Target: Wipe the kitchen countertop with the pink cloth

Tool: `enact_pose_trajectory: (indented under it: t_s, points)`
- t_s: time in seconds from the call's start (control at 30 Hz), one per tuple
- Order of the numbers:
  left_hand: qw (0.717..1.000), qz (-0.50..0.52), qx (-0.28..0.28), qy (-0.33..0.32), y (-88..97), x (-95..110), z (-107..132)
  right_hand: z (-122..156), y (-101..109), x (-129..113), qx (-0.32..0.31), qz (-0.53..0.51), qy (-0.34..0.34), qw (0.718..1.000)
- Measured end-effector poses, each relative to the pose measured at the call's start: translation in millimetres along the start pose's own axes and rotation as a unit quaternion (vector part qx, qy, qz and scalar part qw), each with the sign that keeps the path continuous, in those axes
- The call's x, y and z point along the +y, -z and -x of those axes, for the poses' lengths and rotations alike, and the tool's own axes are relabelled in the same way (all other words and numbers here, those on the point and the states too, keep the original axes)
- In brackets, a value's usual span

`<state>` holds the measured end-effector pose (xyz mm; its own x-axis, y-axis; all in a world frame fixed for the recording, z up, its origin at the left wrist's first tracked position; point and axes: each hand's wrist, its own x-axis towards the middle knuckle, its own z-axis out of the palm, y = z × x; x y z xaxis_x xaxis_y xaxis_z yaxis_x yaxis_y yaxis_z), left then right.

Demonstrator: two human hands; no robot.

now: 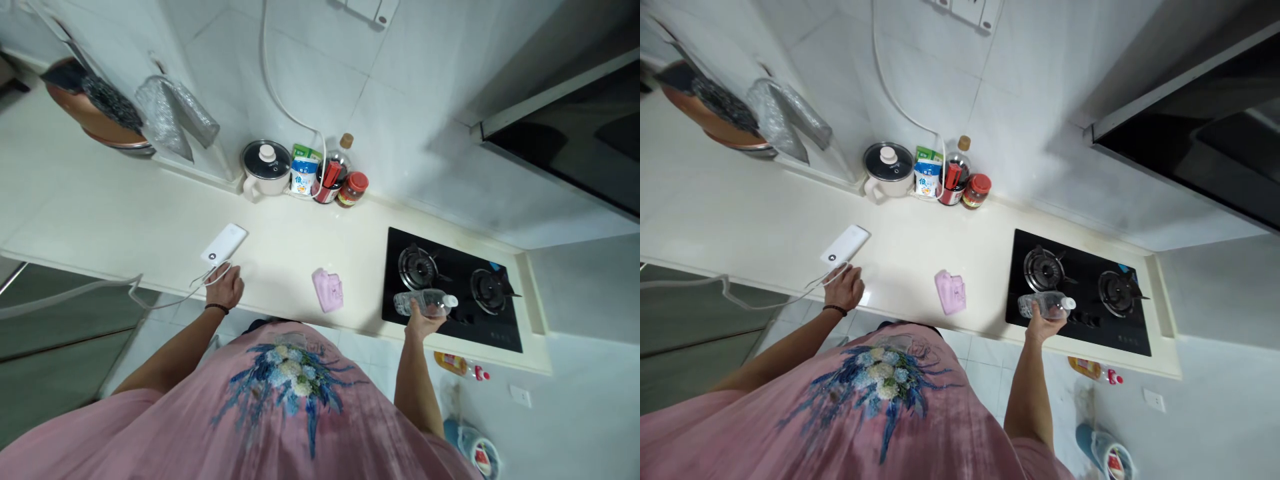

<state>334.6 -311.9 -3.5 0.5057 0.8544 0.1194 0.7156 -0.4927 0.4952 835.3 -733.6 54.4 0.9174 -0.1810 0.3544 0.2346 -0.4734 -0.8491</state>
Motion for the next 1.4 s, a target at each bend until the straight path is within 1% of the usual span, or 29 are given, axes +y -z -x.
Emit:
enact_pose_trajectory:
  t_s: [0.1,0.17,0.23,0.3,0.37,0.43,0.5,0.53,0.57,0.6,0.67,0.7,0.73,0.77,0.8,0.83,0.93,1.0,1.07,1.13,1.17,1.2,1.27,1.3,1.33,1.4]
  points:
    - [1.0,-0.003,0.003,-0.006,2.0,2.1,-0.5,-1.6,4.3,8.7,0.033,-0.038,-0.033,0.998]
    - [1.0,-0.006,0.005,-0.002,2.2,3.1,-0.6,0.5,6.1,9.4,0.031,-0.035,-0.04,0.998]
    - [1.0,-0.006,0.005,0.004,1.3,3.2,-0.6,8.9,8.3,7.0,0.03,-0.021,-0.05,0.998]
    - [1.0,-0.003,0.004,0.011,-0.5,2.5,-0.4,27.8,10.6,3.3,0.015,0.023,-0.065,0.997]
    - [1.0,0.001,0.001,0.017,-2.7,1.2,0.3,58.0,10.1,-0.9,-0.021,0.072,-0.075,0.994]
    - [1.0,0.003,-0.003,0.023,-5.0,-0.2,1.3,96.1,2.2,-6.8,-0.08,0.101,-0.064,0.99]
    - [1.0,-0.003,-0.005,0.026,-6.8,-1.3,2.1,135.8,-15.5,-16.8,-0.159,0.092,-0.031,0.982]
    - [1.0,-0.007,-0.004,0.027,-7.4,-1.8,2.4,154.3,-27.6,-23.9,-0.221,0.092,0.004,0.971]
    - [1.0,-0.011,-0.002,0.026,-7.7,-2.1,2.4,171.1,-40.9,-32.2,-0.294,0.101,0.053,0.949]
    - [1.0,-0.015,0.0,0.024,-7.7,-2.2,2.1,185.4,-54.5,-41.1,-0.371,0.119,0.111,0.914]
    - [1.0,-0.019,0.004,0.018,-6.9,-2.1,1.0,204.2,-78.5,-57.4,-0.502,0.169,0.224,0.818]
    - [1.0,-0.02,0.005,0.014,-6.1,-1.7,0.2,207.7,-87.4,-63.2,-0.543,0.191,0.265,0.773]
    - [1.0,-0.02,0.006,0.01,-5.1,-1.3,-0.6,207.0,-93.8,-66.8,-0.565,0.207,0.288,0.745]
    - [1.0,-0.019,0.006,0.007,-4.2,-0.8,-1.3,201.8,-97.9,-68.0,-0.574,0.218,0.298,0.731]
    - [1.0,-0.019,0.004,0.005,-3.3,-0.3,-1.8,192.3,-100.5,-67.2,-0.571,0.231,0.296,0.73]
    - [1.0,-0.019,0.002,0.006,-2.6,0.3,-1.9,179.1,-102.2,-65.1,-0.555,0.247,0.285,0.742]
    - [1.0,-0.018,-0.005,0.019,-2.5,1.9,-0.8,126.0,-111.3,-58.9,-0.46,0.283,0.222,0.812]
    - [0.999,-0.017,-0.003,0.03,-4.0,2.4,0.6,92.6,-125.8,-60.3,-0.407,0.275,0.196,0.849]
    - [0.999,-0.019,0.003,0.034,-5.7,2.3,1.7,72.6,-148.7,-67.4,-0.389,0.258,0.195,0.862]
    - [0.999,-0.024,0.007,0.03,-6.7,1.8,2.2,72.6,-178.4,-79.8,-0.392,0.251,0.201,0.862]
    - [0.999,-0.026,0.007,0.027,-6.8,1.6,2.3,81.2,-194.8,-88.0,-0.398,0.249,0.203,0.859]
    - [0.999,-0.028,0.006,0.025,-6.5,1.5,2.3,95.5,-211.3,-97.6,-0.408,0.248,0.206,0.854]
    - [0.999,-0.031,0.003,0.025,-5.3,1.6,1.9,138.9,-240.6,-120.1,-0.451,0.245,0.224,0.828]
    - [0.999,-0.031,0.002,0.025,-4.4,1.8,1.7,165.5,-251.6,-132.0,-0.489,0.243,0.246,0.8]
    - [0.999,-0.032,-0.001,0.025,-3.5,2.0,1.4,192.9,-259.2,-143.5,-0.529,0.234,0.285,0.764]
    - [0.999,-0.034,-0.006,0.02,-2.1,2.5,0.8,241.3,-263.2,-161.2,-0.592,0.214,0.364,0.687]
